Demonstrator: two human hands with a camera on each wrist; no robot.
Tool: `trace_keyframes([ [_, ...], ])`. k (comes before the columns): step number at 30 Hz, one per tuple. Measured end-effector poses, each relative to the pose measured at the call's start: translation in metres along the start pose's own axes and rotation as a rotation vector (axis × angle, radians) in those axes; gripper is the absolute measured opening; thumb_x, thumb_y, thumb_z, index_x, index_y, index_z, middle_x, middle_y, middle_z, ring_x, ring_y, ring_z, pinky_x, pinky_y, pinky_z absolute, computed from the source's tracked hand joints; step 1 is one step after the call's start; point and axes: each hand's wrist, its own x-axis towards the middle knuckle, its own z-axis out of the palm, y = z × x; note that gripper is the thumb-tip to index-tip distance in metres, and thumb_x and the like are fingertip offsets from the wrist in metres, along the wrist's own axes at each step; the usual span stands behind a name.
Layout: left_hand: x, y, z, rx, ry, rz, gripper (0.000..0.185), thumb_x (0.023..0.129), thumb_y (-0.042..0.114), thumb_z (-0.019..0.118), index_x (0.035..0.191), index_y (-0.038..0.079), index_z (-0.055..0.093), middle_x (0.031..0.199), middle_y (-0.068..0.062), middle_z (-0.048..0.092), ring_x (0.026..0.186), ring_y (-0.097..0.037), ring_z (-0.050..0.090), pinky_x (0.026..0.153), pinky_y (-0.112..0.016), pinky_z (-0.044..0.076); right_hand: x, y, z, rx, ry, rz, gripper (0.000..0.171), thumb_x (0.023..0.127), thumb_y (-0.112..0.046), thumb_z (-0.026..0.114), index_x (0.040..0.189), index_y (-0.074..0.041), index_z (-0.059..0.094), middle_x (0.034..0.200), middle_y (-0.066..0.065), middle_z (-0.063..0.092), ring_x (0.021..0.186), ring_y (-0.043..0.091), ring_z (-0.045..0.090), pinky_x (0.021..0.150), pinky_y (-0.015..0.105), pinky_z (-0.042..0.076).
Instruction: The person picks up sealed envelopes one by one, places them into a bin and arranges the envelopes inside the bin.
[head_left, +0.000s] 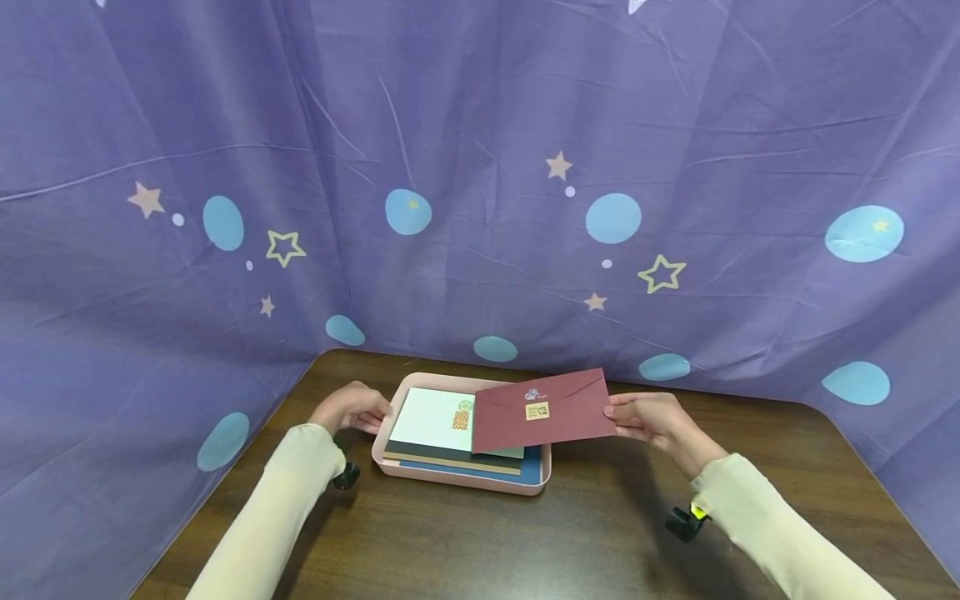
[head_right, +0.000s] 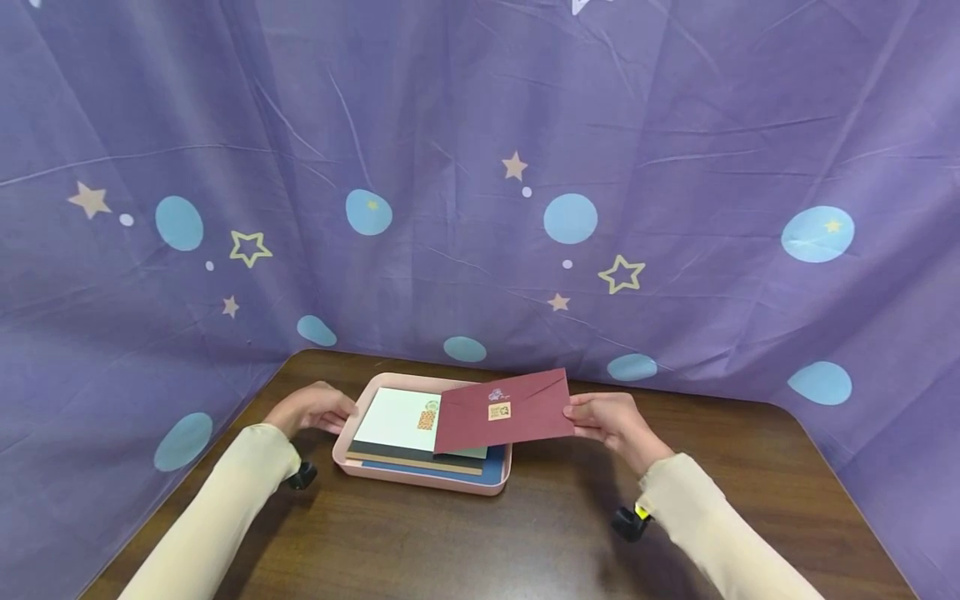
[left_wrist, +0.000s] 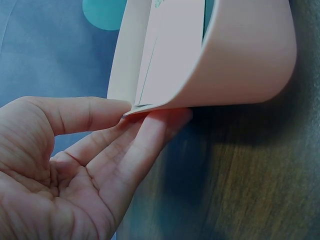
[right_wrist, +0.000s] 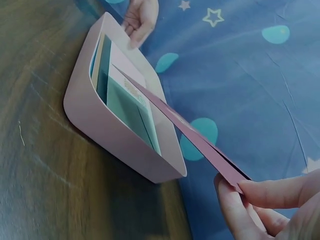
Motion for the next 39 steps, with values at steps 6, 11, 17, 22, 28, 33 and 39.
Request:
trace_keyframes([
  [6, 0.001, -0.001, 0.000, -0.003, 0.000, 0.005, 0.014, 0.087, 0.003, 0.062, 0.096, -0.008, 0.064, 0.076, -0.007, 0.070, 0.061, -0.010, 0.066, 0.061, -0.023, 0.064, 0.004, 0.001, 0.014, -0.016, 0.002, -0.007, 0.042, 0.093, 0.005, 0.065, 0.130, 0.018, 0.053, 0.081, -0.002, 0.074, 0.074, 0.007, 0.071, 0.066, 0.022, 0.064],
  [11, 0.002, -0.001, 0.000, -0.002, -0.009, 0.003, 0.013, 0.088, 0.003, 0.061, 0.095, -0.008, 0.064, 0.077, -0.007, 0.070, 0.061, -0.010, 0.065, 0.061, -0.022, 0.063, 0.005, 0.003, 0.023, -0.013, 0.032, -0.024, 0.037, 0.091, 0.007, 0.065, 0.125, 0.019, 0.056, 0.077, -0.002, 0.073, 0.069, 0.007, 0.070, 0.063, 0.020, 0.063],
  [17, 0.003, 0.000, -0.001, -0.006, -0.016, -0.005, 0.012, 0.088, 0.003, 0.060, 0.094, -0.007, 0.064, 0.078, -0.007, 0.069, 0.061, -0.010, 0.065, 0.061, -0.023, 0.063, 0.006, 0.003, 0.031, -0.030, 0.057, -0.050, 0.029, 0.088, 0.010, 0.066, 0.116, 0.020, 0.059, 0.074, 0.001, 0.073, 0.067, 0.009, 0.071, 0.063, 0.024, 0.065],
  [22, 0.000, 0.002, -0.001, -0.006, -0.013, -0.001, 0.014, 0.089, 0.003, 0.061, 0.097, -0.008, 0.064, 0.080, -0.008, 0.070, 0.062, -0.011, 0.066, 0.063, -0.024, 0.064, 0.005, 0.001, 0.034, -0.039, 0.052, -0.059, 0.030, 0.087, 0.010, 0.066, 0.115, 0.020, 0.060, 0.075, 0.005, 0.074, 0.068, 0.011, 0.072, 0.065, 0.027, 0.066],
  [28, -0.003, 0.002, 0.000, 0.002, -0.012, 0.002, 0.014, 0.088, 0.002, 0.061, 0.097, -0.009, 0.063, 0.079, -0.007, 0.069, 0.062, -0.011, 0.065, 0.064, -0.025, 0.065, 0.006, 0.003, 0.041, -0.032, 0.041, -0.038, 0.030, 0.088, 0.009, 0.068, 0.115, 0.018, 0.062, 0.073, 0.002, 0.073, 0.066, 0.009, 0.071, 0.060, 0.022, 0.064],
  [33, -0.003, 0.002, 0.000, 0.001, -0.009, 0.000, 0.016, 0.088, 0.002, 0.061, 0.098, -0.010, 0.064, 0.078, -0.007, 0.069, 0.062, -0.011, 0.066, 0.064, -0.025, 0.065, 0.007, 0.006, 0.051, -0.011, 0.047, -0.026, 0.031, 0.087, 0.010, 0.067, 0.116, 0.018, 0.060, 0.071, 0.001, 0.071, 0.064, 0.008, 0.069, 0.057, 0.021, 0.062],
  [39, -0.002, 0.002, 0.001, 0.009, 0.000, 0.000, 0.021, 0.088, 0.003, 0.061, 0.102, -0.013, 0.065, 0.078, -0.008, 0.071, 0.062, -0.012, 0.067, 0.064, -0.026, 0.065, 0.010, 0.010, 0.063, 0.023, 0.041, -0.016, 0.030, 0.088, 0.011, 0.067, 0.116, 0.018, 0.060, 0.072, 0.002, 0.072, 0.065, 0.010, 0.069, 0.058, 0.022, 0.063],
])
